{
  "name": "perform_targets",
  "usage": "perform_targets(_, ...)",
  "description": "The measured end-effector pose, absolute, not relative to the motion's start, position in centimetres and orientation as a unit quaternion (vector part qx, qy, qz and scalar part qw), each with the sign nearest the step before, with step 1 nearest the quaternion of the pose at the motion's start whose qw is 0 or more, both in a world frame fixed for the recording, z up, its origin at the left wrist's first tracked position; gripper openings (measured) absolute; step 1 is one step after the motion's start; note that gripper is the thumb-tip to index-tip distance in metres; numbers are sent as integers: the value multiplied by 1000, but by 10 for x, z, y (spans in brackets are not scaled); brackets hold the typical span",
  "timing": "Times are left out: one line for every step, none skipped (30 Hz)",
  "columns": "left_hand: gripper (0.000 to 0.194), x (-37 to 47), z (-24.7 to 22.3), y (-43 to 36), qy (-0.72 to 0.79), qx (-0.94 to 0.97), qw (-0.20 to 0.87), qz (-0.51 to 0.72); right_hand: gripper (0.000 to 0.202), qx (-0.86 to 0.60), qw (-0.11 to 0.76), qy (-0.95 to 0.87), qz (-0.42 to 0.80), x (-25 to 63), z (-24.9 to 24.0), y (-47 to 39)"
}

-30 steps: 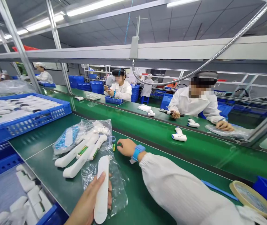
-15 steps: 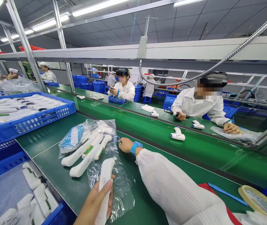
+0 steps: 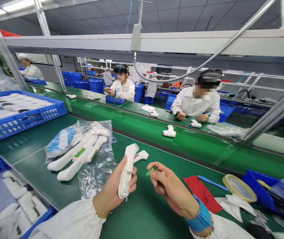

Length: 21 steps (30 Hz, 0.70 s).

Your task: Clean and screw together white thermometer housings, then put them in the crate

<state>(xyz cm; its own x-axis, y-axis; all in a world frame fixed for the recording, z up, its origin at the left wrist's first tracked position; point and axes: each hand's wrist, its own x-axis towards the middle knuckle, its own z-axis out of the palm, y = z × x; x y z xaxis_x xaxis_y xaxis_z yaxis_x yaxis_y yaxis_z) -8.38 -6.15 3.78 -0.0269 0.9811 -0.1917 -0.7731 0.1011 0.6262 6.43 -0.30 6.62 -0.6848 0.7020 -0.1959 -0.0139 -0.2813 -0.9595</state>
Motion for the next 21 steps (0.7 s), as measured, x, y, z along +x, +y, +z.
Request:
perform_targets(37,-76,37,-53,293,168,696,634,18,-324,258,-553,723,72,67,-5)
perform_targets(38,-69,37,-46,288,162,707,626,19,-330,268,-565,707,78,67,-6)
perform_targets(39,-62,37,-40,290,155,710,622,19,-335,275,-583,688,84,66,-7)
perform_targets(39,-56,36,-34,296,148,711,620,20,-337,275,-604,667,89,66,-7)
perform_targets(39,-50,36,-29,303,144,712,616,23,-337,275,-629,645,93,64,-8)
perform_targets(39,-45,36,-25,308,145,714,612,26,-336,279,-655,617,97,62,-9)
perform_targets(40,-42,36,-21,309,148,719,605,28,-334,286,-681,585,100,59,-9)
perform_targets(40,-39,36,-18,309,152,724,598,29,-331,294,-708,550,102,56,-10)
perform_targets(41,-36,35,-16,308,153,728,594,29,-329,300,-735,512,105,53,-12)
perform_targets(41,-35,34,-15,307,150,729,593,27,-326,303,-760,473,106,49,-13)
perform_targets(41,-33,32,-14,308,144,728,596,26,-325,300,-784,435,107,46,-14)
perform_targets(41,-32,31,-14,310,136,724,600,25,-323,294,-807,397,108,44,-15)
perform_targets(41,-31,30,-14,314,130,720,605,24,-322,286,-826,363,108,41,-15)
perform_targets(41,-30,29,-15,317,126,716,609,23,-320,281,-840,336,108,40,-16)
perform_targets(41,-30,28,-16,321,124,714,609,21,-317,277,-849,318,107,38,-16)
perform_targets(41,-29,28,-17,325,124,713,608,21,-313,275,-853,313,107,37,-17)
perform_targets(41,-29,28,-18,328,126,713,607,20,-312,275,-852,318,106,36,-17)
perform_targets(42,-29,28,-19,329,130,713,606,19,-310,275,-849,329,105,35,-17)
perform_targets(42,-28,28,-20,329,135,712,605,18,-310,274,-843,343,104,34,-17)
perform_targets(42,-28,28,-21,326,140,712,606,16,-313,275,-836,358,104,32,-17)
perform_targets(43,-29,29,-21,321,144,712,607,13,-321,277,-824,376,103,31,-17)
